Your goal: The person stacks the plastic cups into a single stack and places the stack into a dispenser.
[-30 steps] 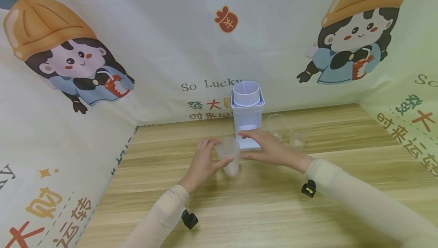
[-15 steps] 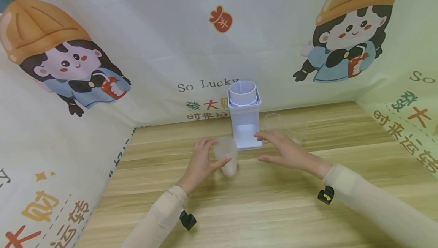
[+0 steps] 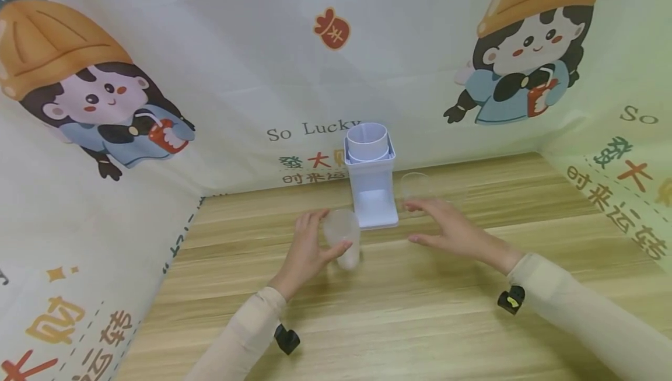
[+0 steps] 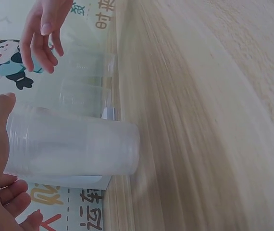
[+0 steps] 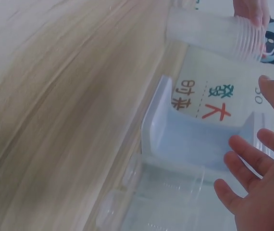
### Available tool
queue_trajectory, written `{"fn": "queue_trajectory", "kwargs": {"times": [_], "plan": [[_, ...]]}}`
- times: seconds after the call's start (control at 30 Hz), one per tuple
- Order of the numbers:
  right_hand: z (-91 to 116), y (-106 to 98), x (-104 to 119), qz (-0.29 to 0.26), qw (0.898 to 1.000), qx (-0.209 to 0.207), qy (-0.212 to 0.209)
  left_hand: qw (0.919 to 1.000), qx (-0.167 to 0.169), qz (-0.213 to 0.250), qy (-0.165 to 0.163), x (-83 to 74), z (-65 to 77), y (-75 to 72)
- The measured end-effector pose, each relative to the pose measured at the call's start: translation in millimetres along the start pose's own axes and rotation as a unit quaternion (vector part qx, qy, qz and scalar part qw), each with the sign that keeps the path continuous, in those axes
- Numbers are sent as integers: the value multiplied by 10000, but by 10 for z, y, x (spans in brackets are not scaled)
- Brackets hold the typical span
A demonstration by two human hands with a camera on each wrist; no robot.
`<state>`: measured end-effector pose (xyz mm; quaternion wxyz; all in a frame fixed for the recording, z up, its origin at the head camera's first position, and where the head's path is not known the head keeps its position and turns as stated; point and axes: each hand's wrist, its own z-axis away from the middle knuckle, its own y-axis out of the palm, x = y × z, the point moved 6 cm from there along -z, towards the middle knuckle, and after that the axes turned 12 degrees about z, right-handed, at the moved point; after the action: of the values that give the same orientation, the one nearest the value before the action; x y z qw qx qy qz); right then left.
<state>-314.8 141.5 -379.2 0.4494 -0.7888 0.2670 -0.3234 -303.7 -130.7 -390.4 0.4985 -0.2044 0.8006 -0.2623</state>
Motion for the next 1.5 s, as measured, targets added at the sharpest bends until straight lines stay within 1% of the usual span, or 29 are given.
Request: {"fn": "queue_trajectory", "kwargs": {"times": [0.13,0.27,0.43,0.57,0.67,0.77,0.93,1.13,1.37,1.5], "plan": [[-30,-39,-88,45,9999,33,143,9999,-86,86,72,-15,-4,-17],[-54,-101,-230,1,9993,19,368,9996,-172,133,163,-16,-13,-27],[-81,-193,-424,33,9978,-271,604,9994,-234,138,225,-13,-12,-35],[-97,-269,-556,242,9957,-431,781,9993,-255,104,265,-18,-8,-39],[-98,-300,-656,471,9938,-387,925,9994,-223,106,247,-15,-11,-38],[-84,-310,-741,543,9926,-282,1052,9995,-192,122,231,-9,-21,-35],[-33,-320,-833,527,9906,-129,1255,9996,-167,71,235,-18,-36,-34],[-16,-314,-903,583,9890,-125,1351,9997,-130,117,174,-27,-38,-39],[-1,-324,-926,672,9871,-96,1452,9994,-171,90,285,-48,-28,-38],[7,-317,-935,675,9868,-46,1474,9996,-152,88,237,-46,-26,-35]]}}
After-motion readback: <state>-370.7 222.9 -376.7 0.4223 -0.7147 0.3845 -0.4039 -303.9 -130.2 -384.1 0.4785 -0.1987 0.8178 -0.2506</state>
